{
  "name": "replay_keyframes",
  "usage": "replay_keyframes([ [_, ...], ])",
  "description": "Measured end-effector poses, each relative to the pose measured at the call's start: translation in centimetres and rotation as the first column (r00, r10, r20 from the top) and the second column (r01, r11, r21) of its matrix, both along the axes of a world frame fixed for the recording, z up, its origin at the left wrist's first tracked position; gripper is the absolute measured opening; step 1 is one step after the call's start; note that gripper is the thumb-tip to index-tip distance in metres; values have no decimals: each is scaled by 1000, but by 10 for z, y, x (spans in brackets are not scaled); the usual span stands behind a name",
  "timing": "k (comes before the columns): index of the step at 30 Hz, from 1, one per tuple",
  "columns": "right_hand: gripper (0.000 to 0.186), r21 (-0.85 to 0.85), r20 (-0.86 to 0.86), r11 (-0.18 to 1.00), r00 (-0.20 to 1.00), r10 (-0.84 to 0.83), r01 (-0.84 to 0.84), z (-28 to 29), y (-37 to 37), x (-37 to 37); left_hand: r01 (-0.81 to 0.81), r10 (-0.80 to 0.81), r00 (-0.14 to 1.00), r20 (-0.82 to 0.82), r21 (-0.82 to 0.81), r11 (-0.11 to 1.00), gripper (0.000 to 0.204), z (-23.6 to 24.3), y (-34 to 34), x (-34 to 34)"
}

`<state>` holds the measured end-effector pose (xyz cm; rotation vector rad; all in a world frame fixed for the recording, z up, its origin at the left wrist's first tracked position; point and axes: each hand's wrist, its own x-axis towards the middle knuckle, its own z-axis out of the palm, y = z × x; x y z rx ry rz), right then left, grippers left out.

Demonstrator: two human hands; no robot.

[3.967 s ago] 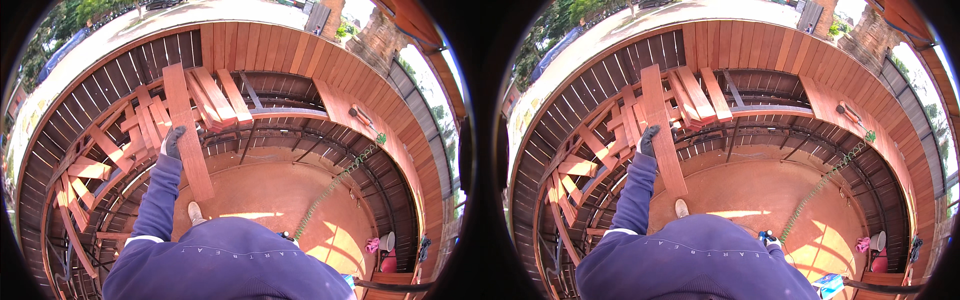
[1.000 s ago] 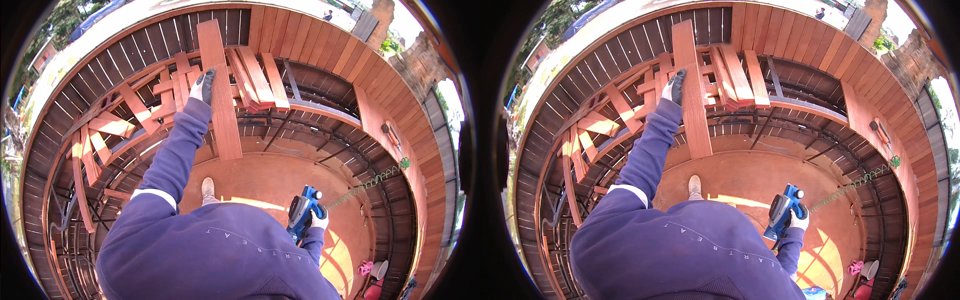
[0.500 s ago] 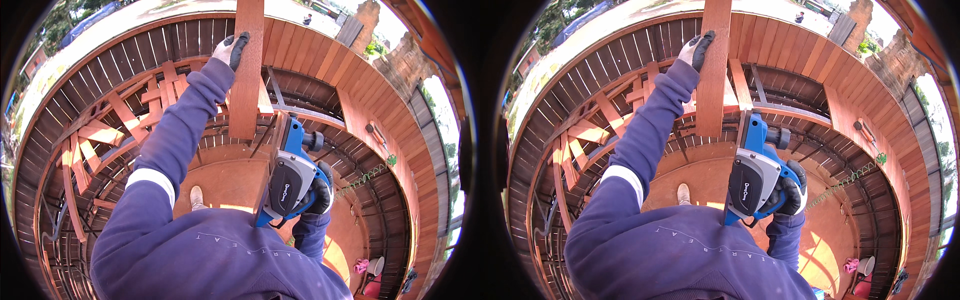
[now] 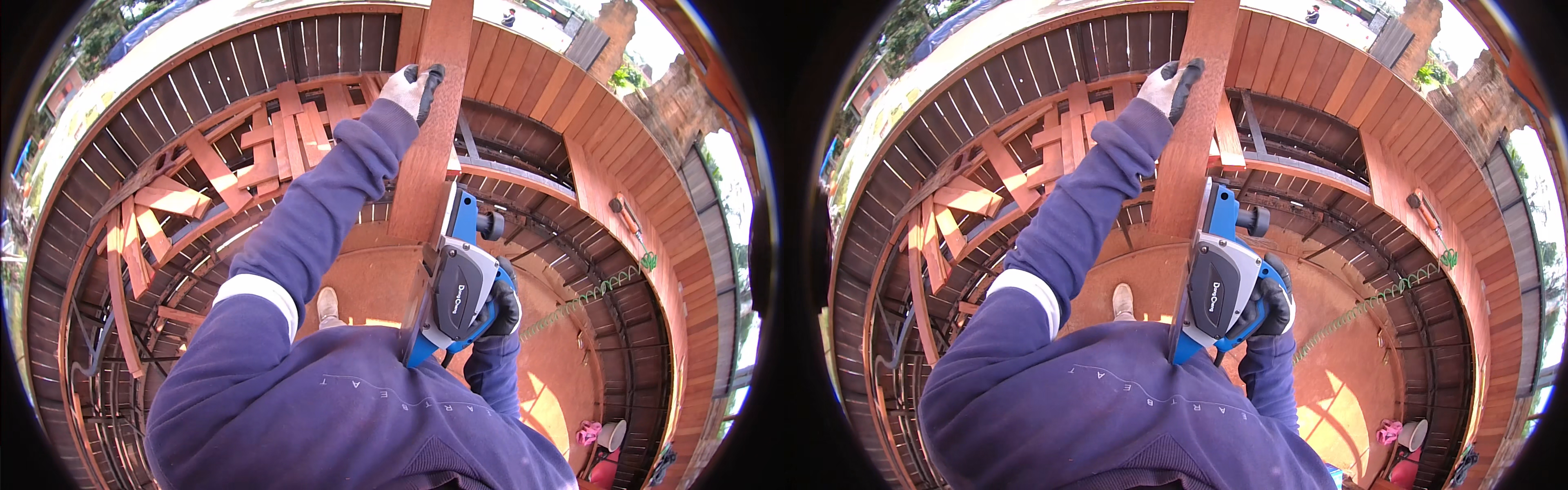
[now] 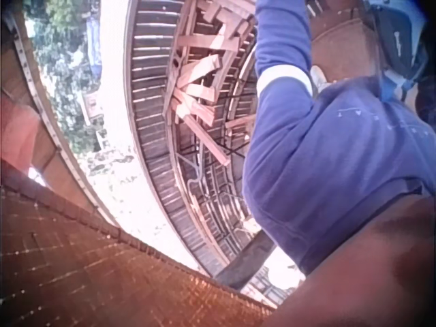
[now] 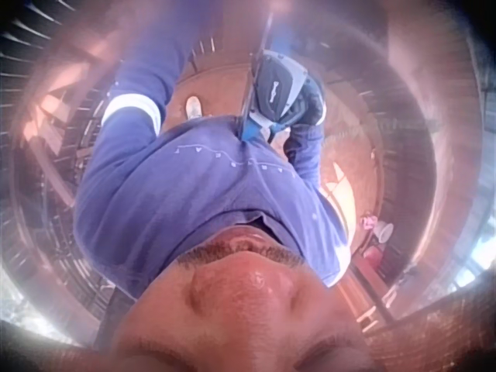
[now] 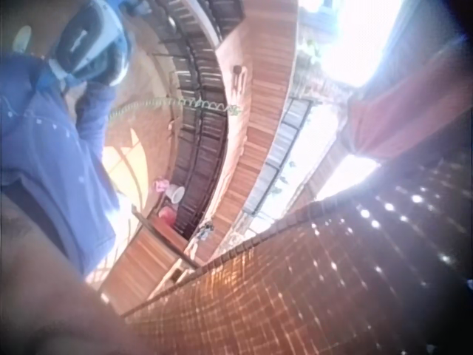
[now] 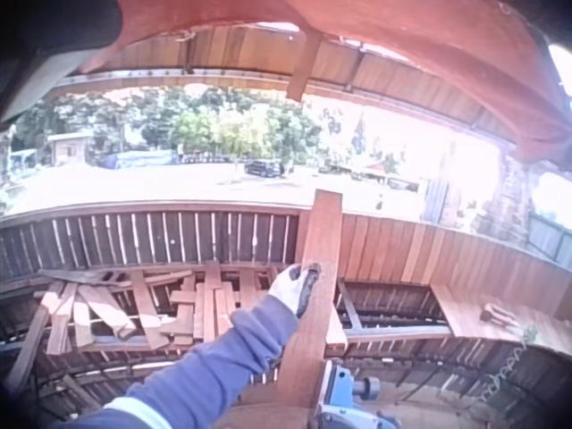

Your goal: The person uses a nail gun to secure wooden planks onto a curved wooden structure. They then retrieve a power planer from a box and use it to smooth the edges of the installed planks.

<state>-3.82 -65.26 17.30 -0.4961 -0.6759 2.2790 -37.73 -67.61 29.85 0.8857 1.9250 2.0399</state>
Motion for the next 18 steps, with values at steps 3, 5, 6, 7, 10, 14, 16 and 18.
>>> replay_keyframes([
  [3,48,119,-177,974,962,209,-190,-17,15,8,-53,52,999,-15,-47,998,43,5,-3,15],
  [5,47,121,-191,973,957,219,-198,-20,19,8,-31,31,999,-10,-2,1000,43,-8,4,10],
  [6,47,119,-200,972,954,222,-201,-20,19,8,-18,18,1000,-8,17,1000,43,-11,5,12],
  [7,47,113,-194,975,958,211,-192,-19,18,7,12,-11,1000,-6,44,999,45,-14,5,13],
  [10,47,98,-191,979,962,193,-177,-15,17,7,2,-2,1000,15,-11,1000,48,-13,4,25],
  [14,46,80,-198,980,960,197,-184,-17,20,8,21,-21,1000,9,64,998,43,-22,6,28],
  [16,46,86,-181,984,968,171,-158,-18,21,10,-18,21,999,-29,115,993,32,-24,10,41],
  [18,46,96,-174,986,973,150,-134,-17,21,11,27,-28,1000,5,93,995,35,-30,7,49],
])
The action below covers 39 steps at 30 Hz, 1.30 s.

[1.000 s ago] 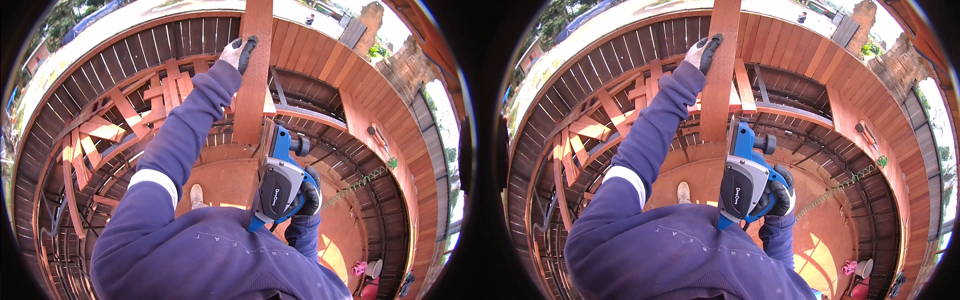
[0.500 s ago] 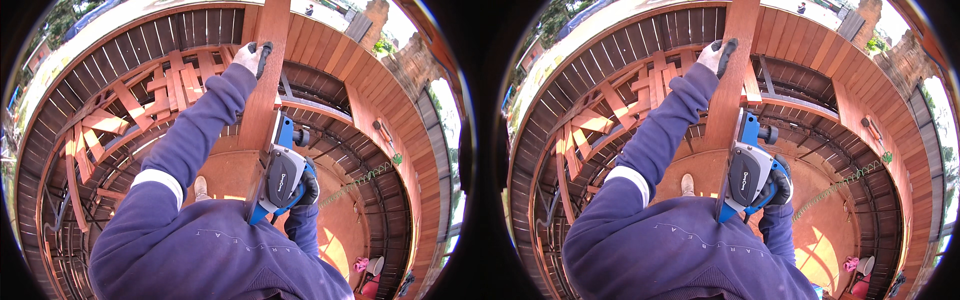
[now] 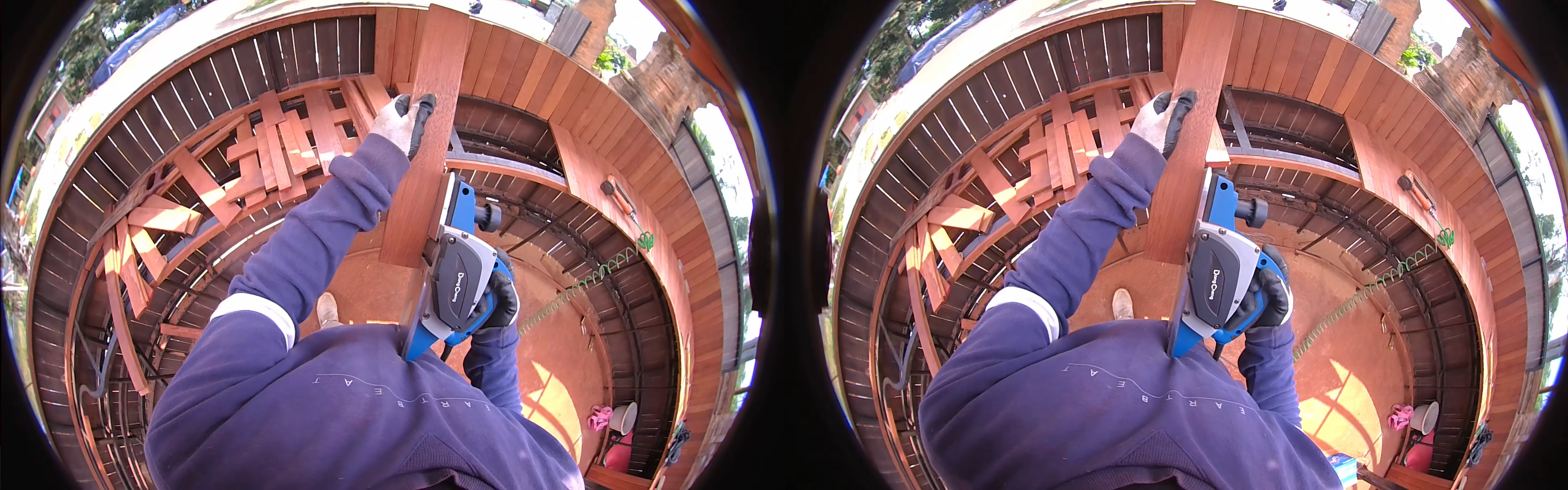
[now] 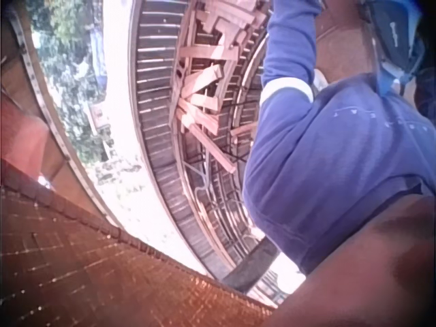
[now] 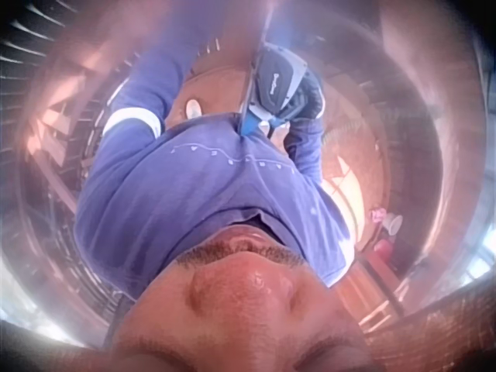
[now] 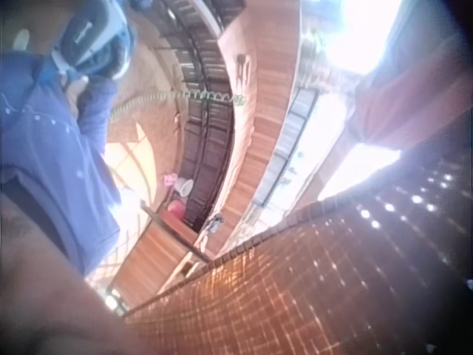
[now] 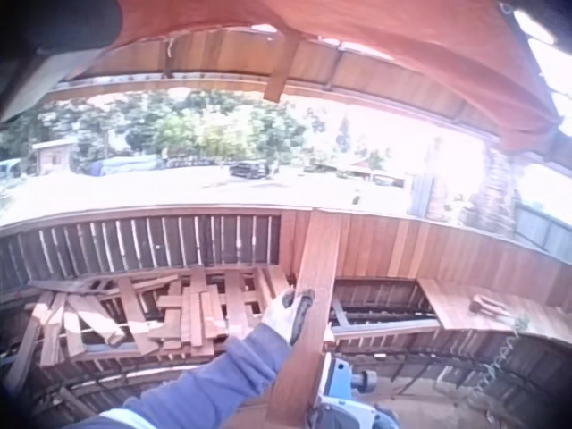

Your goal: The person uses a nail gun to secure wooden planks onto a curved wooden structure. They then retrieve a power planer from a box and use it to smooth the edges of the installed planks.

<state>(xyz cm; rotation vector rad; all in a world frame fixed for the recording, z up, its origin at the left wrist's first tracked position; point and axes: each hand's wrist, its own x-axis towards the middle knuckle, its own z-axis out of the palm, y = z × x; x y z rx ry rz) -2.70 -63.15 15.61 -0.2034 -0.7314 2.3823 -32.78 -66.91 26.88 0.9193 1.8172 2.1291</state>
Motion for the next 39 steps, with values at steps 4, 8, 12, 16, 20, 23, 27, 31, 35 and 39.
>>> replay_keyframes([
  [4,46,-32,-10,999,1000,0,-1,-3,0,4,40,-40,999,6,-31,999,41,-15,-5,11],
  [8,46,-53,-37,999,999,11,-13,-4,3,7,66,-64,998,24,-72,995,42,-21,-10,26],
  [12,46,-44,-46,999,999,-2,0,-2,1,9,113,-111,990,93,-21,993,42,-28,-18,42],
  [16,45,-30,-43,998,997,-64,63,1,-1,5,157,-151,981,123,-40,987,40,-35,-26,56],
  [20,45,-26,-36,997,997,-67,66,0,3,6,150,-147,988,48,-83,985,33,-49,-30,64],
  [23,44,-37,-73,999,996,-41,39,-4,7,8,176,-172,984,46,-87,981,31,-54,-35,67],
  [27,43,-66,-146,998,989,1,-11,-5,9,9,168,-171,985,-3,-150,974,28,-53,-46,79],
  [31,45,-54,-153,999,988,-6,-2,-1,12,8,220,-216,975,45,-106,970,25,-65,-51,85],
  [35,45,-36,-166,999,986,-13,7,1,16,7,251,-231,966,118,-198,948,22,-66,-57,90],
  [39,44,-55,-218,998,976,2,-15,2,24,5,277,-261,958,121,-135,951,20,-72,-56,96],
])
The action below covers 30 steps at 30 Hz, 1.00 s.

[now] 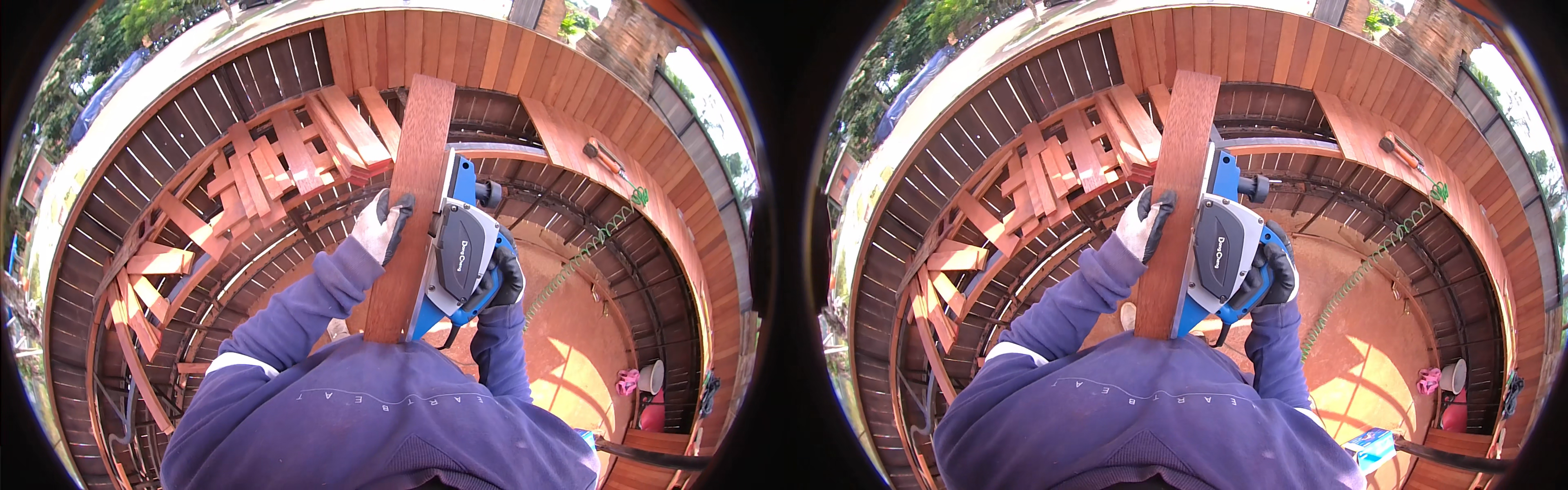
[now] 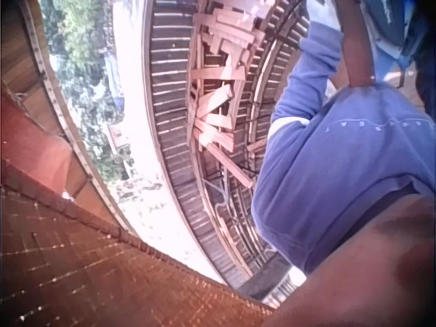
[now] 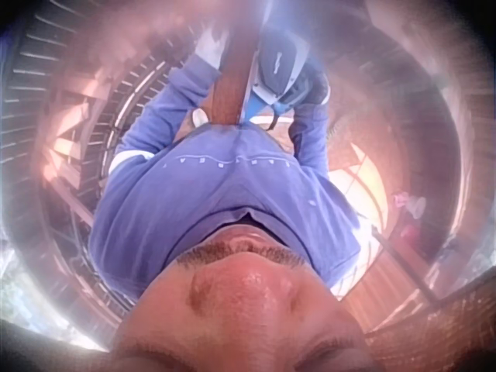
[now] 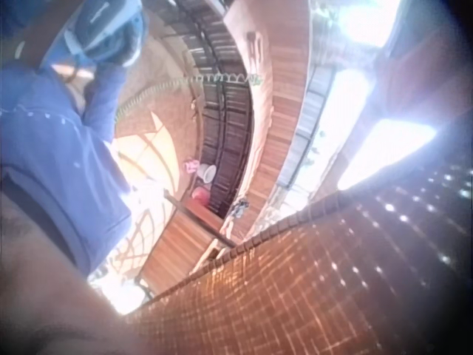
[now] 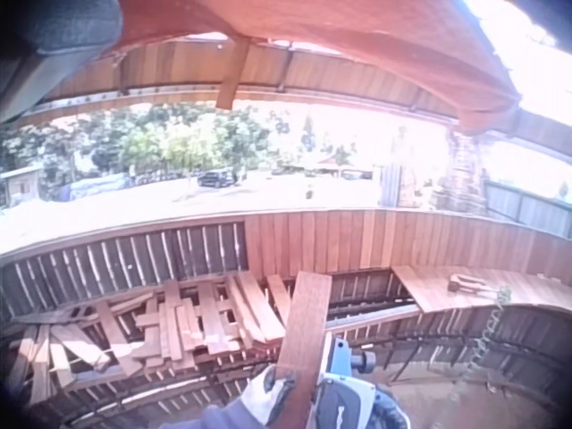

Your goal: The person uses a nail gun to secure wooden planks onto a curved wooden structure. They then retrieve a power planer from a box and use it to smooth the edges of the installed planks.

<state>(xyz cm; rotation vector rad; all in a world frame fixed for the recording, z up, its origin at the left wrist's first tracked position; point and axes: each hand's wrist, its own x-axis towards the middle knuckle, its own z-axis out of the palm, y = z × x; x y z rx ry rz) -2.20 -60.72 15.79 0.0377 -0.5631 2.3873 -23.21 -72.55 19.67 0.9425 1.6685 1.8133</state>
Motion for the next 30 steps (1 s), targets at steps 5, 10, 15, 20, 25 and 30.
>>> replay_keyframes([
  [5,45,15,-45,1000,999,25,-24,4,14,-4,20,-6,991,-133,107,994,20,-15,2,-3],
  [10,45,52,-83,999,997,9,-5,14,27,-10,62,-56,993,-107,50,997,21,-12,-1,3],
  [15,51,124,-38,988,996,-84,88,22,43,-17,114,-114,993,15,-41,993,23,-3,-7,9],
  [20,48,161,-42,980,993,-108,114,22,61,-25,85,-84,996,-41,31,996,23,-16,-7,10],
  [25,48,161,-34,981,994,-106,110,27,82,-31,132,-129,987,94,-31,991,22,-10,-11,16],
  [30,46,158,-59,985,996,-64,72,34,97,-41,151,-157,977,147,53,987,23,-16,-11,17],
])
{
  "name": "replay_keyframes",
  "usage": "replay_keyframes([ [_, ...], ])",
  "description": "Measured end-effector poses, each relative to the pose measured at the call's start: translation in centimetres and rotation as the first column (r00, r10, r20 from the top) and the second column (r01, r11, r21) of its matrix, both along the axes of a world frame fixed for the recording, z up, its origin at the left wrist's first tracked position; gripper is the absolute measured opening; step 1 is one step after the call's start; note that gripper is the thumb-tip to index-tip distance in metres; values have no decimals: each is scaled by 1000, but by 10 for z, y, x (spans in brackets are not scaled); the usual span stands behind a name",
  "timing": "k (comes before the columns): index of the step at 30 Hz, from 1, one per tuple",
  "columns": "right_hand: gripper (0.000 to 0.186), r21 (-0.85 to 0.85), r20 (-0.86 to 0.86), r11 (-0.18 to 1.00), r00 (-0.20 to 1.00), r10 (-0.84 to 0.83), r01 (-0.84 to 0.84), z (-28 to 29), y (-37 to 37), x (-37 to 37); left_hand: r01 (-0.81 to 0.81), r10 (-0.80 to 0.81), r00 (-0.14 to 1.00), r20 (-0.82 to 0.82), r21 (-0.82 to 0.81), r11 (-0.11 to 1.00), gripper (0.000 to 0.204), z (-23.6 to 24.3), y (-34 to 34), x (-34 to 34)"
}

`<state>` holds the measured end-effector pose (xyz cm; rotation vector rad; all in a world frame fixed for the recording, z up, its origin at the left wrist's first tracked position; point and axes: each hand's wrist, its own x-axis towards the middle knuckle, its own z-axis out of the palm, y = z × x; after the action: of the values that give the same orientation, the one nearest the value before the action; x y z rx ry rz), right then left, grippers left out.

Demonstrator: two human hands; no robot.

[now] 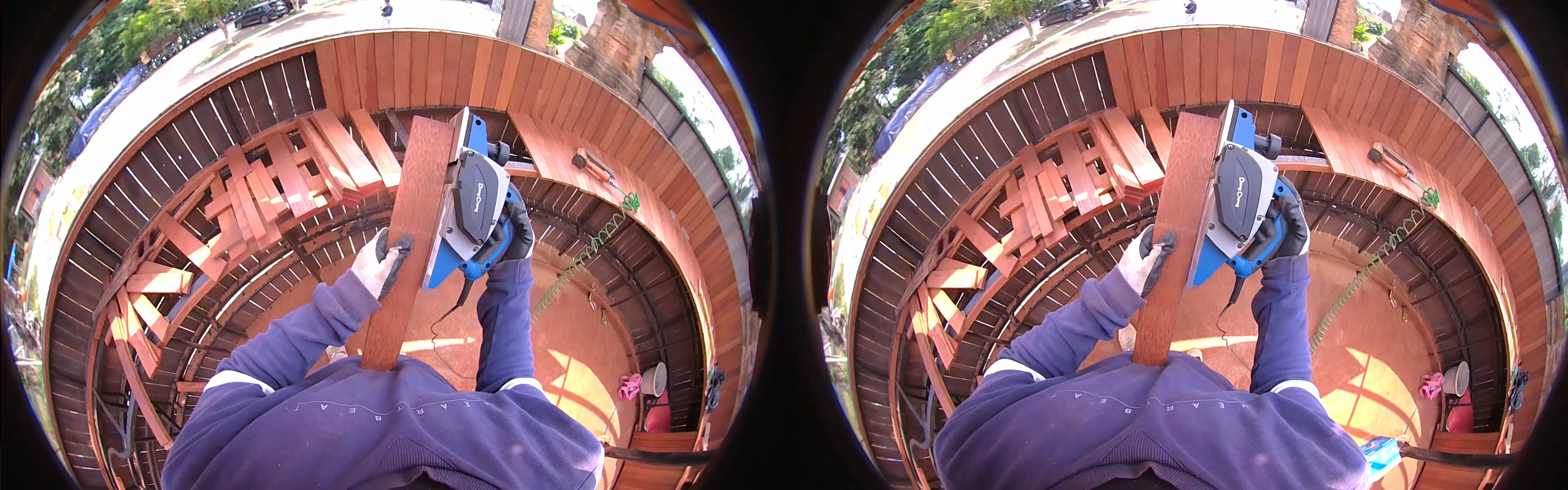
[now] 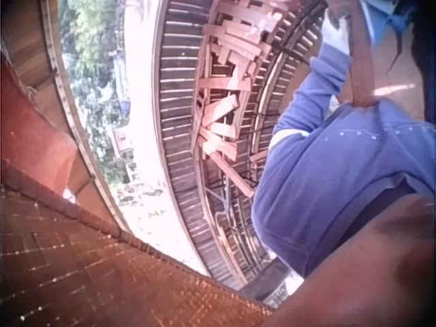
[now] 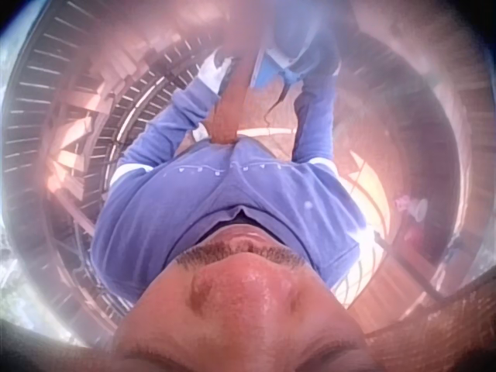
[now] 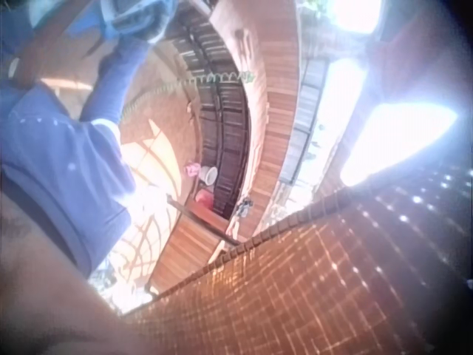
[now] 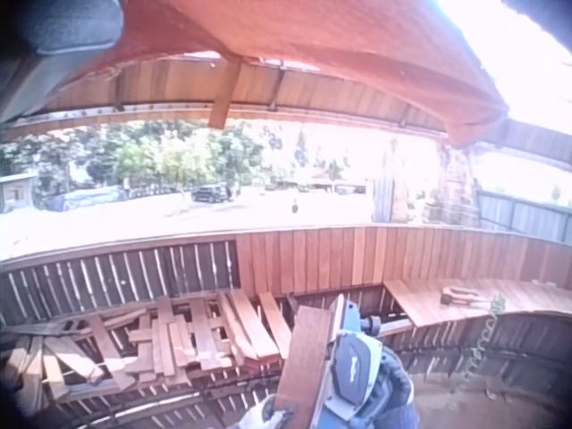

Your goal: The person uses a nail gun to secure wooden planks onto a curved wooden structure. They then retrieve a power planer from a box and use it to smooth the edges of the installed planks.

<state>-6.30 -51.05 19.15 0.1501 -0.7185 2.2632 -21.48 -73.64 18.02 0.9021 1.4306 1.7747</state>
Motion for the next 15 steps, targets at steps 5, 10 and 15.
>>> replay_keyframes([
  [5,46,50,-28,999,1000,-1,2,6,8,-6,23,-26,999,-22,-118,993,33,4,-4,0],
  [10,46,60,17,998,999,-32,31,9,20,-12,45,-51,997,-55,-106,993,36,-7,-5,-4],
  [15,46,88,41,987,990,-136,132,12,35,-23,16,-18,1000,-24,-88,996,33,-14,-3,-2],
])
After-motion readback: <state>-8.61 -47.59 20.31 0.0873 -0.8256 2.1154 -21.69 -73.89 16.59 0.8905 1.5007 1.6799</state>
